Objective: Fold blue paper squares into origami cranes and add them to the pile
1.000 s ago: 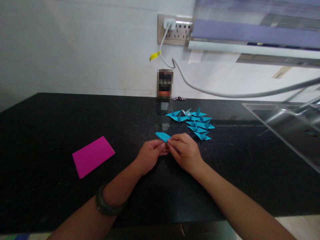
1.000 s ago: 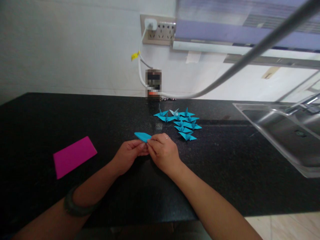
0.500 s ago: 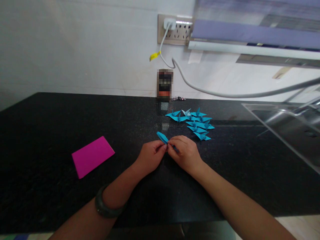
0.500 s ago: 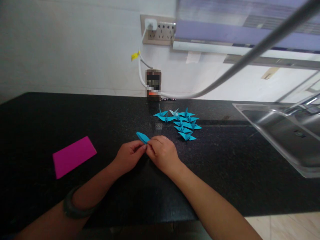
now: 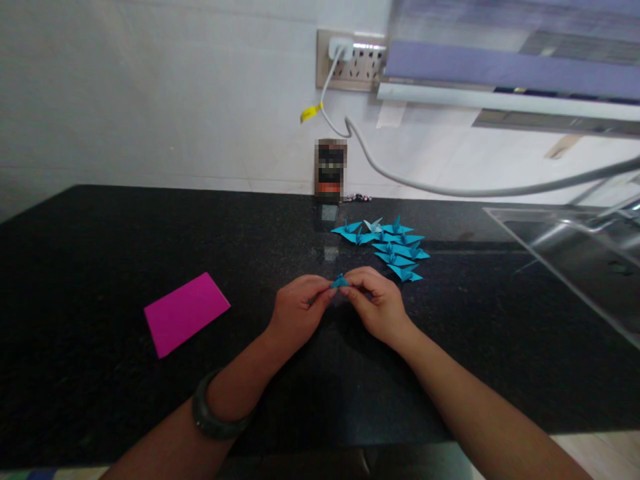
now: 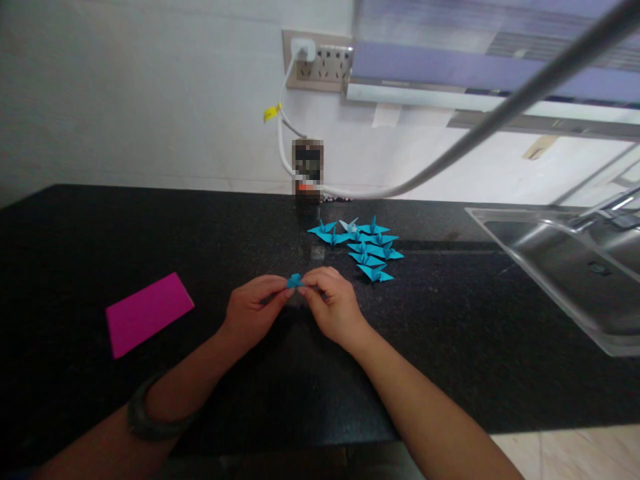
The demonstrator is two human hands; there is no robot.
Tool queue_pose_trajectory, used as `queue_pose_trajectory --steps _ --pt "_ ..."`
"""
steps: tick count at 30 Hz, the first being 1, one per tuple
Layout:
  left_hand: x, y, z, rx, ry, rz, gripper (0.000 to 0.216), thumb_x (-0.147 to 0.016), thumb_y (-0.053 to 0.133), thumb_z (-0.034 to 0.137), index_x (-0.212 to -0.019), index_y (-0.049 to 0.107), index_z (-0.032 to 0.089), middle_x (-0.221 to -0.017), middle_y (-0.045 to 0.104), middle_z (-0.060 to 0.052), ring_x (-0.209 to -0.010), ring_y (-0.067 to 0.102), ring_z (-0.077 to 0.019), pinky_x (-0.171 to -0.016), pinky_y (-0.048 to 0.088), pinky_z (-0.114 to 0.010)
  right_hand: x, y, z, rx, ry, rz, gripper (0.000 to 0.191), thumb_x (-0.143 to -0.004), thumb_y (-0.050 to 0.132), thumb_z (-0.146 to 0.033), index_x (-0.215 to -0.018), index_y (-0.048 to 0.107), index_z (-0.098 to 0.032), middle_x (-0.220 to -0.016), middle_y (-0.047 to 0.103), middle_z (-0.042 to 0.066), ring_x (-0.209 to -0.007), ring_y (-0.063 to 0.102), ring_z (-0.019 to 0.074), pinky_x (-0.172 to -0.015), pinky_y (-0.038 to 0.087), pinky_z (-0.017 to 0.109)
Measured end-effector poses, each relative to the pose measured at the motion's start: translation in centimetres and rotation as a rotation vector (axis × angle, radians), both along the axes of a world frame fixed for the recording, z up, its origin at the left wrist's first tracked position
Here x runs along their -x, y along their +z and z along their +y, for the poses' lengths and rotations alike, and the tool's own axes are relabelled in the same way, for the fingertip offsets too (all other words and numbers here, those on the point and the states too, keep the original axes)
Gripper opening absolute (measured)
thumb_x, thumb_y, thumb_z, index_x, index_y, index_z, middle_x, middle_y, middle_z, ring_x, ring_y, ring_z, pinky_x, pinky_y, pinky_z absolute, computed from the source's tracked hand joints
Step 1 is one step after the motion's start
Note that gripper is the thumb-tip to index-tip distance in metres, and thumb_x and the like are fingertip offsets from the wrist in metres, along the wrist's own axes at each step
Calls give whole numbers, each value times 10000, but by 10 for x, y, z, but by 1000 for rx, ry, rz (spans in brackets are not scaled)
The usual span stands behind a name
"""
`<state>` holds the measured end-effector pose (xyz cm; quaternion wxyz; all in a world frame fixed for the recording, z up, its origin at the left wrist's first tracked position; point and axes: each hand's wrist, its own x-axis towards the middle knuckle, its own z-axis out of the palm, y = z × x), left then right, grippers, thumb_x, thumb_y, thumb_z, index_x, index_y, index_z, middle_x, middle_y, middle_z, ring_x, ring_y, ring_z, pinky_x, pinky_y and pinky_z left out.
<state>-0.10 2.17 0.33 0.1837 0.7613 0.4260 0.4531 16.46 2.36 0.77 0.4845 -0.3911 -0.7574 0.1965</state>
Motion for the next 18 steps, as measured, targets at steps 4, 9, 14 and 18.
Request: queue_pose_trajectory --steps 4,9,14,18 --pt "0 0 -1 -48 31 -105 91 -770 593 192 -774 684 194 -792 715 -40 -741 653 -149 -705 515 -263 -3 -1 2 60 63 135 61 -773 601 -157 -771 646 -198 -796 651 40 -752 611 144 -682 507 290" --pt "0 0 -2 -88 -24 -66 124 -779 569 162 -811 684 197 -836 717 -47 -789 653 -152 -737 524 -278 -3 -4 3 139 89 224 57 -753 612 -172 -792 647 -196 -845 654 53 -782 622 148 -681 519 290" --pt "0 2 -2 -184 -52 -24 120 -794 552 150 -797 668 178 -818 710 -62 -789 646 -149 -728 520 -271 -2 -7 2 209 120 291 66 -728 628 -187 -791 608 -189 -845 622 39 -742 609 131 -623 516 253" --pt "0 5 -2 -210 -73 14 129 -809 520 152 -780 643 178 -775 695 -55 -763 634 -149 -723 515 -285 -1 -7 1 263 109 298 111 -714 641 -202 -816 596 -195 -808 607 22 -673 595 115 -571 508 231"
